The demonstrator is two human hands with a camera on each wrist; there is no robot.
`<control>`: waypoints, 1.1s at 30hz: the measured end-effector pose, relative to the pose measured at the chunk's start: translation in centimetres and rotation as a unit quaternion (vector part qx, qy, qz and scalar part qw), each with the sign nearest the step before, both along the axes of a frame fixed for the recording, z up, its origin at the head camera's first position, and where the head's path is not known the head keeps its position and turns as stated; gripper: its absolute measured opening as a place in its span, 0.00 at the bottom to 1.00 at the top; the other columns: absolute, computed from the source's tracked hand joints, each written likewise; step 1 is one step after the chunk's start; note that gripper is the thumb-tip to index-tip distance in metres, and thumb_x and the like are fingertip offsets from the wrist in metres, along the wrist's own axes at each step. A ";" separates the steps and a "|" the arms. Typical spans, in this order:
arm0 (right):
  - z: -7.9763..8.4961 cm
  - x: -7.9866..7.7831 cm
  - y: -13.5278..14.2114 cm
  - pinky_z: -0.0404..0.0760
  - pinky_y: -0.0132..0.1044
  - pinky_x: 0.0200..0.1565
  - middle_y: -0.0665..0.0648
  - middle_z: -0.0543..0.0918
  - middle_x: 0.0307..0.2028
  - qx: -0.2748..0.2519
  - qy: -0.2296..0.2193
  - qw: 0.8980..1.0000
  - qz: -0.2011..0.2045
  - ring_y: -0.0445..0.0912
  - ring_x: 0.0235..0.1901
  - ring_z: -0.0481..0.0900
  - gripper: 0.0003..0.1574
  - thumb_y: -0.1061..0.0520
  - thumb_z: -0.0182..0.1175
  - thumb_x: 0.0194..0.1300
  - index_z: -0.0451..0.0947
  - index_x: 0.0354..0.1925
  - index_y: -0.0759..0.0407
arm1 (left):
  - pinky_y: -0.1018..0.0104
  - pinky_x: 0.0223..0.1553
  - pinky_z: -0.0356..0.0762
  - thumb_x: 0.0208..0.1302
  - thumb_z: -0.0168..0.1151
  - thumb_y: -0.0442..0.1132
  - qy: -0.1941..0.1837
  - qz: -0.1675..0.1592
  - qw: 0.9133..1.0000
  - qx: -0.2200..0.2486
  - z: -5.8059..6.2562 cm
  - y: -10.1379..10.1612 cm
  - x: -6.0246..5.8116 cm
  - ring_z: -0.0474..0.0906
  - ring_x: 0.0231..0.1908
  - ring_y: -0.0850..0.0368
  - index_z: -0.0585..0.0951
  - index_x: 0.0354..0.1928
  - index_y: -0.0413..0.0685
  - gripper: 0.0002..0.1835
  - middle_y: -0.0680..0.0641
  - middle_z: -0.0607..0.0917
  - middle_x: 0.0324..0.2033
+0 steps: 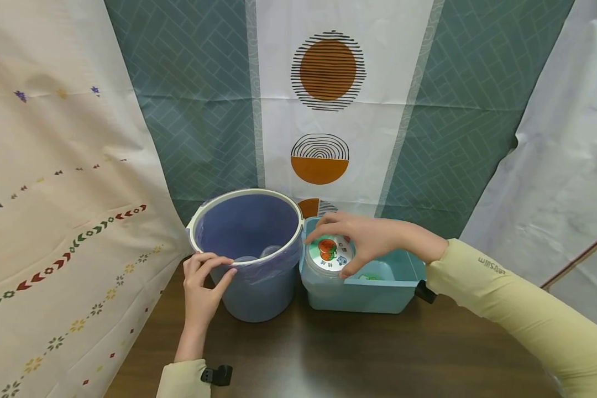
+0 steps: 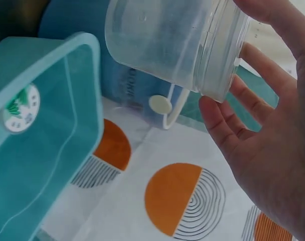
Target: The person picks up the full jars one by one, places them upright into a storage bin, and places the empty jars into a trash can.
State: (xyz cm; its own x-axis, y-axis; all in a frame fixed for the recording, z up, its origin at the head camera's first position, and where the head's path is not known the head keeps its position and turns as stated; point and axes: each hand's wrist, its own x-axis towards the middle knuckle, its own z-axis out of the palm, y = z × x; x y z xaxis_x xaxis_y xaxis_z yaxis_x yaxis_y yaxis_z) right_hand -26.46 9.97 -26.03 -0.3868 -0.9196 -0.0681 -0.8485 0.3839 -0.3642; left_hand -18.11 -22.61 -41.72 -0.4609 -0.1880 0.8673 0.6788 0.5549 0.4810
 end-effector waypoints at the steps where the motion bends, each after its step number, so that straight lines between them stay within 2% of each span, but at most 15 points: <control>1: 0.2 -0.2 -0.3 0.79 0.36 0.49 0.48 0.68 0.60 0.000 -0.003 1.000 0.000 0.43 0.58 0.64 0.48 0.46 0.76 0.51 0.68 0.68 0.37 | 0.71 0.59 0.57 0.39 0.72 0.15 -0.001 0.001 1.000 0.001 0.0 0.0 0.0 0.65 0.45 0.56 0.86 0.33 0.36 0.17 0.36 0.77 0.36; 11: 3.5 -1.8 -3.1 0.77 0.42 0.53 0.50 0.68 0.61 0.013 -0.038 0.999 0.017 0.46 0.60 0.63 0.48 0.48 0.74 0.51 0.67 0.68 0.37 | 0.69 0.63 0.56 0.39 0.72 0.16 0.001 0.000 1.000 0.000 0.2 0.2 0.0 0.65 0.45 0.56 0.85 0.33 0.35 0.16 0.35 0.76 0.35; 19: 6.1 -2.9 -6.0 0.73 0.46 0.57 0.50 0.68 0.64 0.007 0.033 0.999 0.010 0.48 0.63 0.62 0.48 0.46 0.73 0.50 0.68 0.68 0.37 | 0.69 0.64 0.56 0.39 0.72 0.15 0.002 0.000 1.000 0.005 0.0 0.1 0.0 0.66 0.45 0.57 0.85 0.33 0.35 0.16 0.36 0.77 0.35; 23: 6.5 -3.6 -7.9 0.72 0.48 0.59 0.51 0.67 0.66 0.019 0.039 0.999 0.013 0.49 0.65 0.62 0.47 0.47 0.73 0.51 0.67 0.69 0.37 | 0.69 0.64 0.55 0.39 0.72 0.15 -0.002 0.000 1.000 0.006 -0.1 0.1 0.0 0.66 0.46 0.58 0.85 0.33 0.35 0.16 0.36 0.77 0.35; 33: 6.4 -5.1 -12.8 0.74 0.44 0.60 0.52 0.66 0.65 0.070 0.041 0.997 -0.009 0.47 0.64 0.61 0.48 0.51 0.73 0.52 0.67 0.70 0.37 | 0.72 0.57 0.57 0.38 0.71 0.15 0.006 -0.003 1.000 0.006 0.0 0.2 0.0 0.66 0.46 0.59 0.85 0.32 0.34 0.16 0.36 0.76 0.35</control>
